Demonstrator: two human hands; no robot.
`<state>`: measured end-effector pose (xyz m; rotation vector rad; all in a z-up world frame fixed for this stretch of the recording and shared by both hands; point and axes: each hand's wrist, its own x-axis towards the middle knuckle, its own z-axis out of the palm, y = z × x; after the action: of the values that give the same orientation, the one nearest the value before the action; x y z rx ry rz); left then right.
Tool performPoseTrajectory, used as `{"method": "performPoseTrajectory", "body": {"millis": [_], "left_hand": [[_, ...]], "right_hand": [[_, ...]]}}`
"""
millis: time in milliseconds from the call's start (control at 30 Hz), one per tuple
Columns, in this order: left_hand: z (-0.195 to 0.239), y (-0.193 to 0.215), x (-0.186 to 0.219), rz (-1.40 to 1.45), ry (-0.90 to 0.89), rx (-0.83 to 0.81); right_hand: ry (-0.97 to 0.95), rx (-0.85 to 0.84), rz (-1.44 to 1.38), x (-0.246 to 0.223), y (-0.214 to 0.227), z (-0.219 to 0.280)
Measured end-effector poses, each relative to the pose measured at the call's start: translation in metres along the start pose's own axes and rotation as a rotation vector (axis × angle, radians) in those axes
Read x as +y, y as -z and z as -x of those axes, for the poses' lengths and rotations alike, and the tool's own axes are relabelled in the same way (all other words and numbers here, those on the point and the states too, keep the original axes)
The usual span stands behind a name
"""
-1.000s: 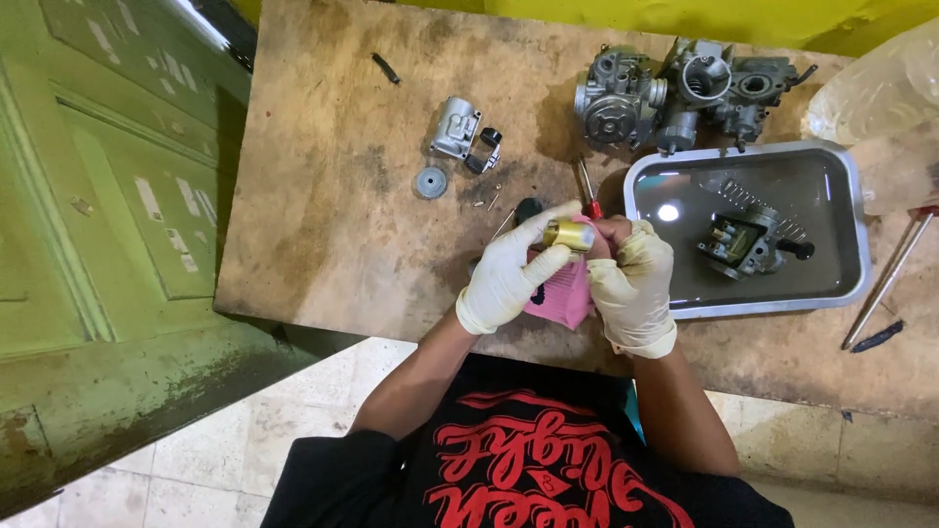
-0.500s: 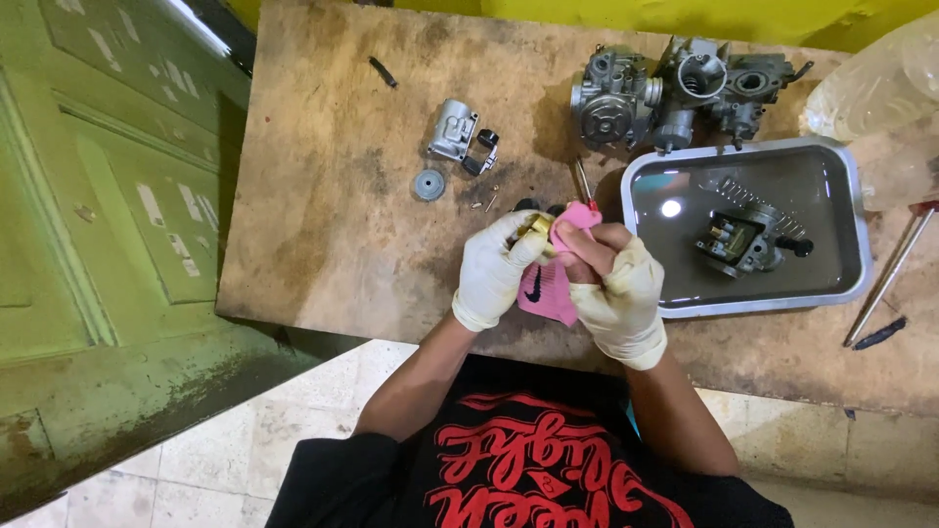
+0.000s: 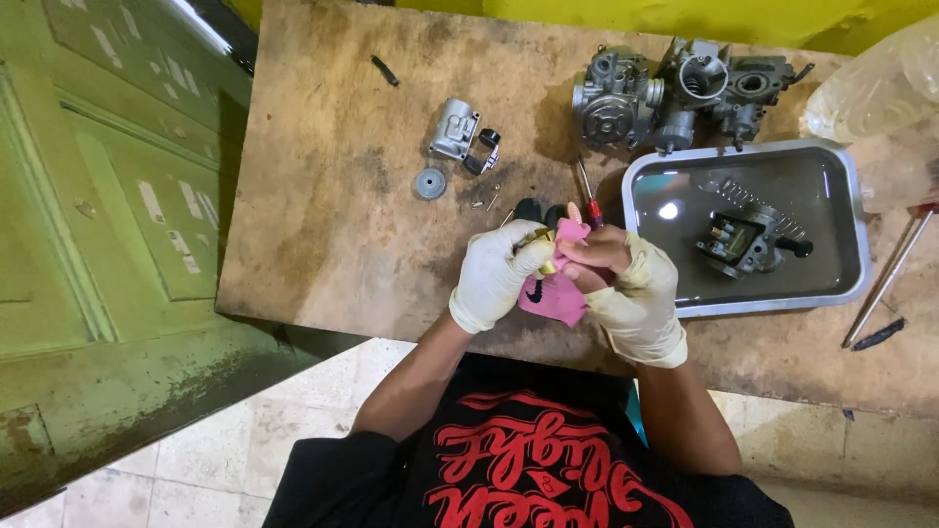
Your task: A person wearing gloves cleans various disassembled motorcycle carburetor components using a pink cloth and a tray of cleaning solution on a wooden workbench.
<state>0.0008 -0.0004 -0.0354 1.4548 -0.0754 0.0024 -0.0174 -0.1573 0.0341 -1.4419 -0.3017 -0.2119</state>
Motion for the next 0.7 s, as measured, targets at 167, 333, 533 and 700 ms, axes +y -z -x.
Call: {"method": "performPoseTrajectory", "body": {"millis": [167, 333, 533, 700], "left_hand": [[-0.004, 0.005, 0.012, -0.248, -0.134, -0.045], [-0.003, 0.006, 0.004, -0.327, -0.214, -0.083], [-0.003, -0.003, 0.012, -0.063, 0.118, -0.030], [0.000, -0.014, 0.000, 0.001, 0.086, 0.062]], "right_hand": [[-0.083, -0.007, -0.080, 0.004, 0.000, -0.007], [-0.155, 0.072, -0.125, 0.010, -0.009, -0.006], [0.025, 0.014, 0.034, 0.039, 0.005, 0.010], [0.232, -0.036, 0.309, 0.013, -0.007, 0.003]]}}
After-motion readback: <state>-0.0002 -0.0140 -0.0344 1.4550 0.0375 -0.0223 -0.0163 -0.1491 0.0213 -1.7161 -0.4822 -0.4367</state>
